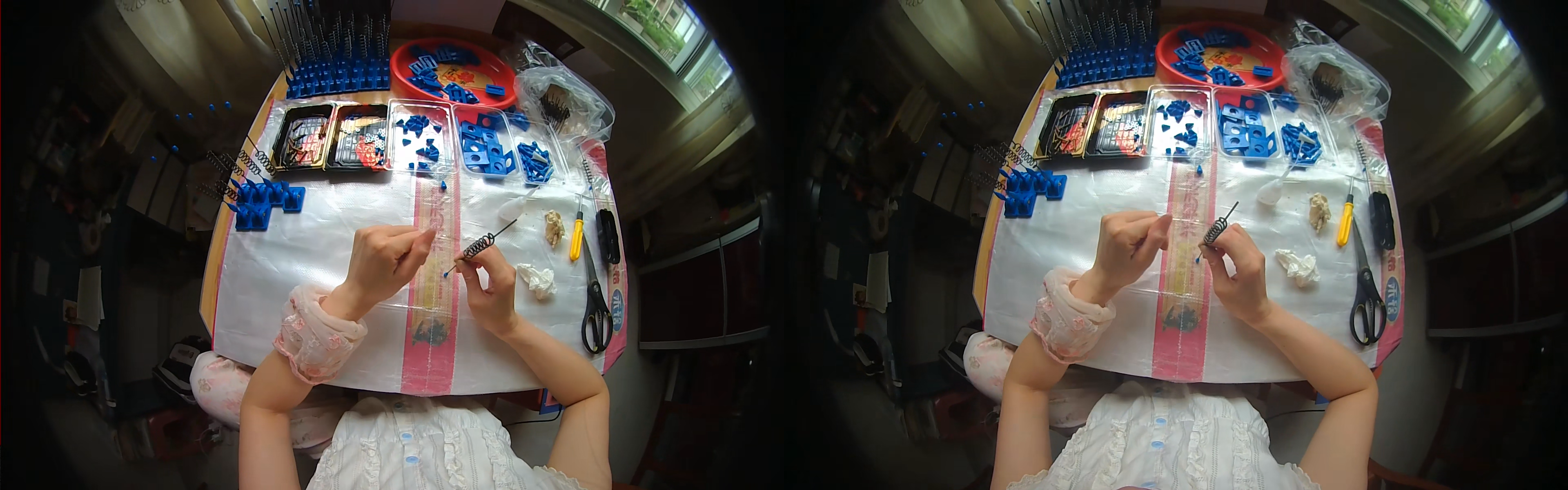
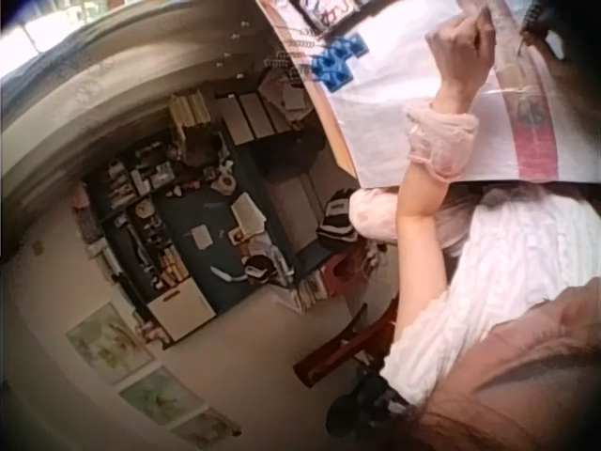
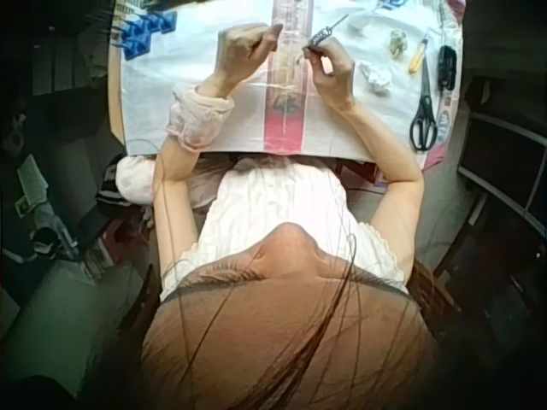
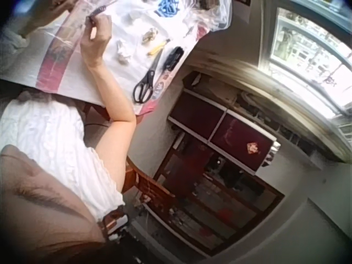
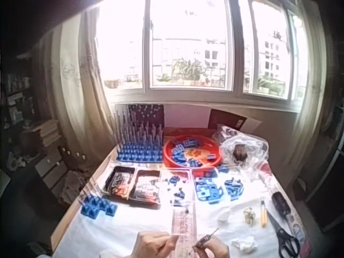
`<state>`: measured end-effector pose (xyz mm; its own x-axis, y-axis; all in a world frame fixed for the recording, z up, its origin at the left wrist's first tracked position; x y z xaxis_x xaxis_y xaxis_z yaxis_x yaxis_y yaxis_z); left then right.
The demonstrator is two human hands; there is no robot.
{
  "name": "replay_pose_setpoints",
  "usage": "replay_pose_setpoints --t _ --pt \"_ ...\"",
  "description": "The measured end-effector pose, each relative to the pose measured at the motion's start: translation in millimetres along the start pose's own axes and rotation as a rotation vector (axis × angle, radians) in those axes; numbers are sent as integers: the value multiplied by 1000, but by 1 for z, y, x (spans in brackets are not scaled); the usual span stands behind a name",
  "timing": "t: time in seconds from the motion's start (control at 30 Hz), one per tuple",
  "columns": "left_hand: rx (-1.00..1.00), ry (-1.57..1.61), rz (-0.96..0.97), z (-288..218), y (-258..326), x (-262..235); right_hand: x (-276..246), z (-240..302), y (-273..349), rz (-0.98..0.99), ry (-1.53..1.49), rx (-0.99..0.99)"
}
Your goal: Assembling small blue plastic components and metal springs onto a thin metal rod.
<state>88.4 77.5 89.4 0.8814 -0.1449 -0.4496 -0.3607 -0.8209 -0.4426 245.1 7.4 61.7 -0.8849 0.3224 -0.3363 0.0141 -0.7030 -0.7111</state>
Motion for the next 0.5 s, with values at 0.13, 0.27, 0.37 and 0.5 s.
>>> replay_pose_setpoints --t 0.13,0.27,0.37,0.5 --pt "-147 147 91 8 1 12 1 8 -3 72 80 -85" --pt "-237 248 127 17 -1 17 1 -3 4 46 34 -12" --pt "-254 251 147 18 -2 17 1 -7 5 48 31 14" --pt "-144 235 178 19 -1 26 2 -7 5 46 50 10"
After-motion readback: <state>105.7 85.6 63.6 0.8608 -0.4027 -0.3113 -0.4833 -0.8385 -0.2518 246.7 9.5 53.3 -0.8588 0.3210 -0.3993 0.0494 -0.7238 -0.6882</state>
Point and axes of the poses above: each hand's wrist, its own y-axis away from the middle knuckle, its own x-axis out of the palm, z = x × y, the point moved 10 cm from there along -y, towards the middle knuckle, and after that the axes turned 13 degrees about -x, right-handed, at the moved point
